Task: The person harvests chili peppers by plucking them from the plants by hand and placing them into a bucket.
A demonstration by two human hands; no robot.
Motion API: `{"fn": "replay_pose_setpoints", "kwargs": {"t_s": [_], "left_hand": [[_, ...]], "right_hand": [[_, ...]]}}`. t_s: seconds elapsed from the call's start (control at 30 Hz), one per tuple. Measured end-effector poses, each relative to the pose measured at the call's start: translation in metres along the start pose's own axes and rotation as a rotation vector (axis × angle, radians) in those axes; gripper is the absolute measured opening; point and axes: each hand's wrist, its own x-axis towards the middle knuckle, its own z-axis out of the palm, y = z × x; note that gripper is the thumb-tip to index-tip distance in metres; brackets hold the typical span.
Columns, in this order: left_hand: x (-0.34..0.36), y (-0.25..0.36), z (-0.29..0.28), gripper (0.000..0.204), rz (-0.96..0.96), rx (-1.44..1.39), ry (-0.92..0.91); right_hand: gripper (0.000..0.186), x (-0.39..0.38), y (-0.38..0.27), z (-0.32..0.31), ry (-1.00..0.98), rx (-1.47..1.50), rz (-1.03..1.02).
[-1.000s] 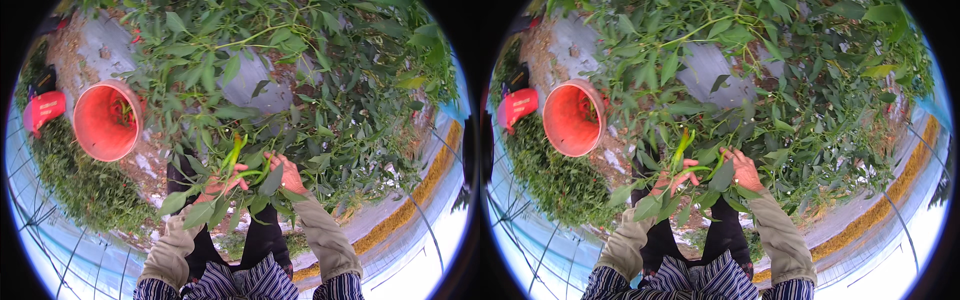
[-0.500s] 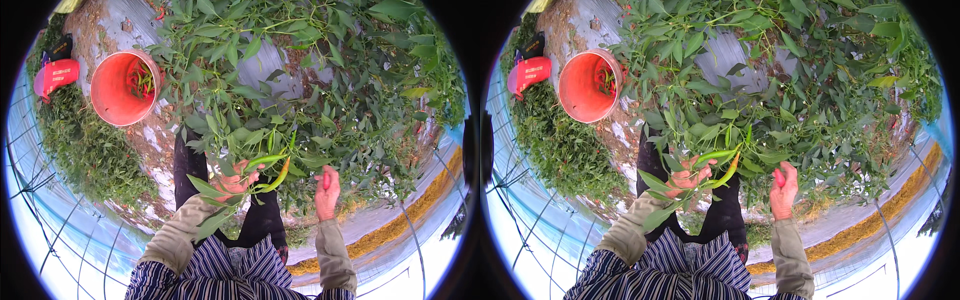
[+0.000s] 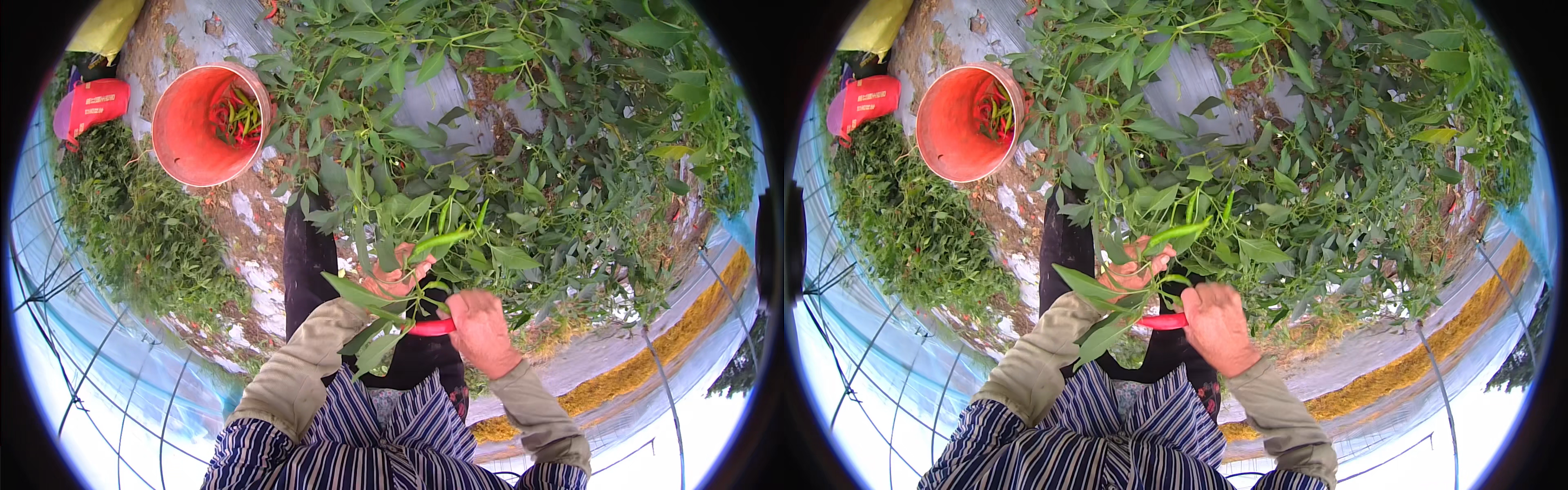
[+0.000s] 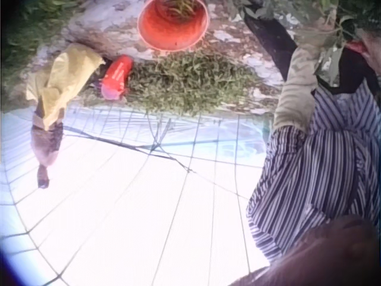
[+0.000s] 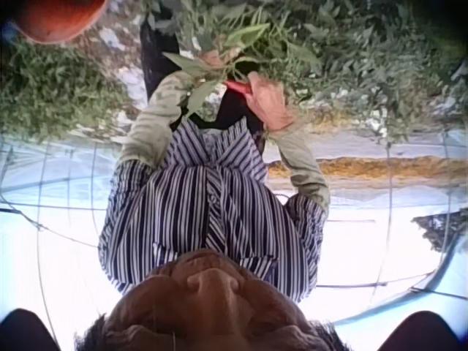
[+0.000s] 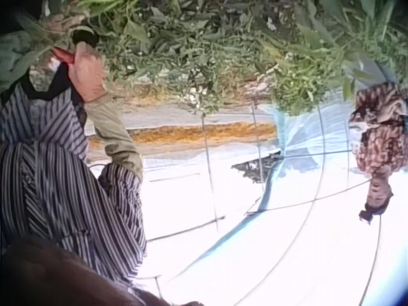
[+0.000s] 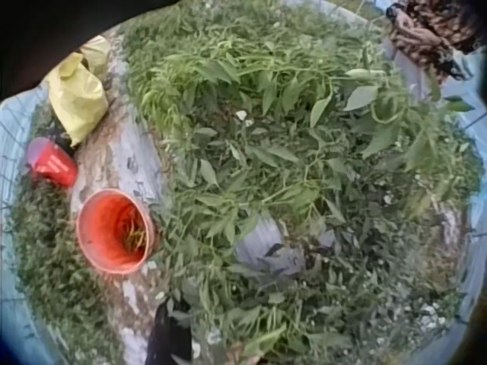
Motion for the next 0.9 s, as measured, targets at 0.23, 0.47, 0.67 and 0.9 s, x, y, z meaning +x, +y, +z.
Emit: {"fn": "replay_pose_setpoints", "kwargs": {"t_s": [0.23,0.47,0.67,0.9], "left_hand": [[0.000,-0.019,-0.016,0.030,-0.063,0.344,0.093],[-0.003,-0.016,-0.019,0.027,0.093,0.562,0.079],[-0.004,-0.026,-0.010,0.055,0.293,0.558,0.013],[0.004,-0.005,-0.012,0.057,0.451,1.276,-0.394]], "right_hand": [[0.013,-0.056,-0.093,0.014,-0.714,1.950,0.856],[0.014,0.000,-0.048,-0.037,0.300,0.664,0.330],[0.052,0.059,-0.007,-0.012,0.017,-0.145,-0.067],[0.027,0.023,-0.011,0.021,-0.224,0.108,0.239]]}}
